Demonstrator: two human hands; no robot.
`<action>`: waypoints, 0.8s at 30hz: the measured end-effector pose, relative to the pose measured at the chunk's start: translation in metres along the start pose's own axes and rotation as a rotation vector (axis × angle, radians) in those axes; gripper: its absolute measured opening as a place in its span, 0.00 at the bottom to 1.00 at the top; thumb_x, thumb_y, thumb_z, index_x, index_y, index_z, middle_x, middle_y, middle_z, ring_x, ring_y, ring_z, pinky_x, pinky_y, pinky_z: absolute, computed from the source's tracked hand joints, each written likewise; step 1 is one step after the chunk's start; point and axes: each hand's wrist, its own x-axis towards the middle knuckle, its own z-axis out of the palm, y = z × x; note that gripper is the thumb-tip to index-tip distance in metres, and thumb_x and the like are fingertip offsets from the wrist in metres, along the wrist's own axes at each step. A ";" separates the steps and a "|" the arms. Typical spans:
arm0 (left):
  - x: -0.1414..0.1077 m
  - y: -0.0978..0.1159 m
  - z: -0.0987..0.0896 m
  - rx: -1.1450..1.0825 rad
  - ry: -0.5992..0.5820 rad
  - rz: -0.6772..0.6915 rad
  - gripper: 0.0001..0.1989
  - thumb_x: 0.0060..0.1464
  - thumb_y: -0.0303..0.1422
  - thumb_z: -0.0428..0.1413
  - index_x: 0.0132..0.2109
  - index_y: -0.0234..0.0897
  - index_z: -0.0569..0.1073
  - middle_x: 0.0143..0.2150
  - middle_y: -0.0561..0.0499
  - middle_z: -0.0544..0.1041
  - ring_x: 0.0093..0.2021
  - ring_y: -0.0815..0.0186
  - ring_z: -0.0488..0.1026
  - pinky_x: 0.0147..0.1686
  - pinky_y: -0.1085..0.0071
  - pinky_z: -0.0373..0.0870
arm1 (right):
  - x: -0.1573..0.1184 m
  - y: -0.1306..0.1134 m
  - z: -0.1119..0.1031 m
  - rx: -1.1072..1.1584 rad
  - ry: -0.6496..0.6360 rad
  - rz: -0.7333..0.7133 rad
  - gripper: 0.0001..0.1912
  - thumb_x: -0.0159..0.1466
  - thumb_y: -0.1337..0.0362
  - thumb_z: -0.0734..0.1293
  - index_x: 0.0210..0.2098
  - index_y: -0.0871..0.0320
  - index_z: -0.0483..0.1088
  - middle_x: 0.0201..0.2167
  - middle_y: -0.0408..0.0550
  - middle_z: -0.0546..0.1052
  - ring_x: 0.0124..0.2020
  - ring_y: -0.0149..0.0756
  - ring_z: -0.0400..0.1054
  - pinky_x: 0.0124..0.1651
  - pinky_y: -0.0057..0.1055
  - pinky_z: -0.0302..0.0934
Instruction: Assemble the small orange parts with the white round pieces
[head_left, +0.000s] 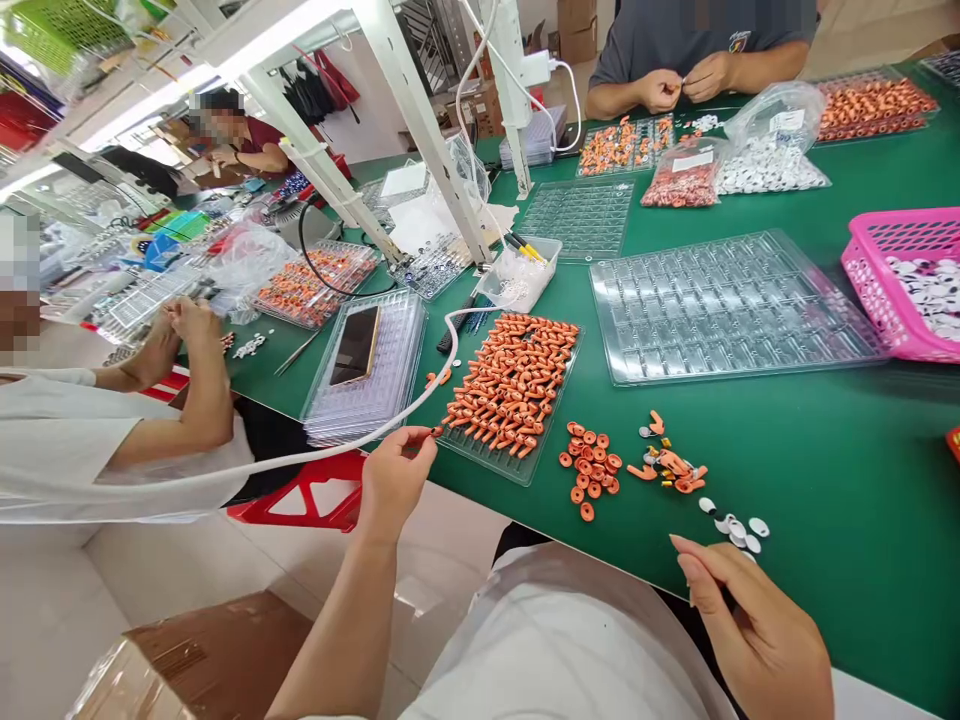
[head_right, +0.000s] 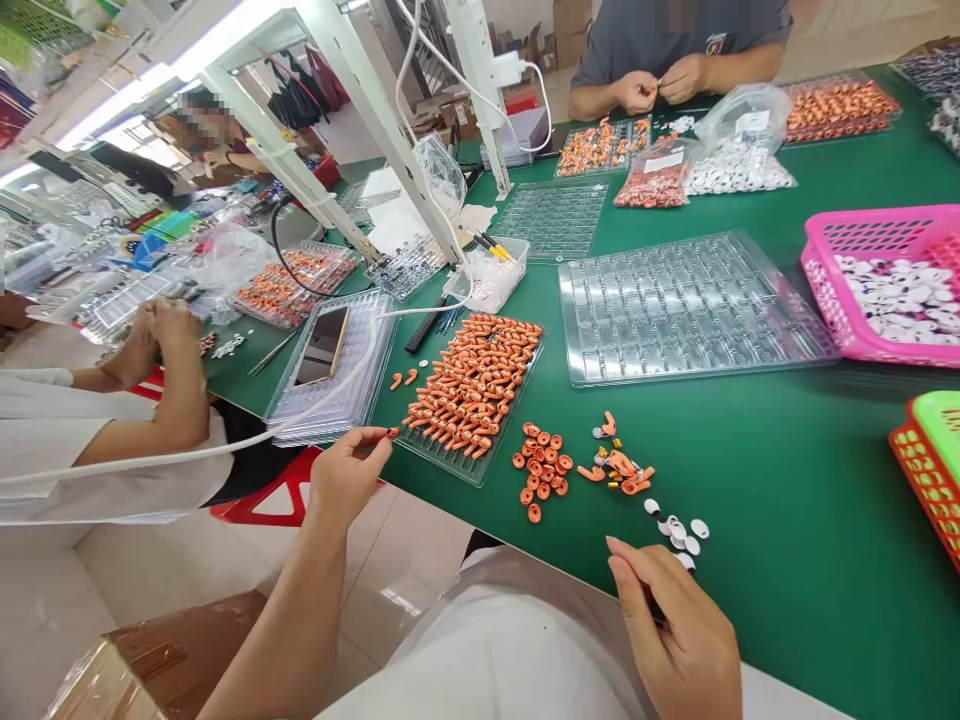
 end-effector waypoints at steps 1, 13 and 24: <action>0.001 -0.003 0.000 0.013 -0.013 0.005 0.11 0.51 0.37 0.56 0.38 0.38 0.79 0.34 0.51 0.82 0.31 0.63 0.77 0.35 0.70 0.71 | 0.000 0.000 0.000 -0.004 -0.006 0.000 0.10 0.67 0.59 0.63 0.45 0.46 0.75 0.26 0.42 0.74 0.20 0.34 0.68 0.22 0.29 0.63; 0.008 0.004 -0.001 0.112 -0.088 0.110 0.14 0.53 0.41 0.55 0.39 0.38 0.80 0.39 0.48 0.82 0.36 0.58 0.76 0.41 0.66 0.71 | -0.001 -0.009 0.003 0.043 0.038 0.059 0.11 0.66 0.63 0.64 0.43 0.42 0.76 0.27 0.46 0.76 0.21 0.40 0.69 0.22 0.36 0.63; 0.013 0.000 -0.009 0.194 -0.145 0.066 0.19 0.50 0.48 0.57 0.41 0.40 0.80 0.33 0.51 0.81 0.31 0.60 0.75 0.33 0.68 0.69 | -0.002 -0.004 0.008 0.112 0.029 -0.098 0.13 0.66 0.71 0.64 0.47 0.53 0.74 0.26 0.41 0.71 0.24 0.29 0.66 0.25 0.27 0.60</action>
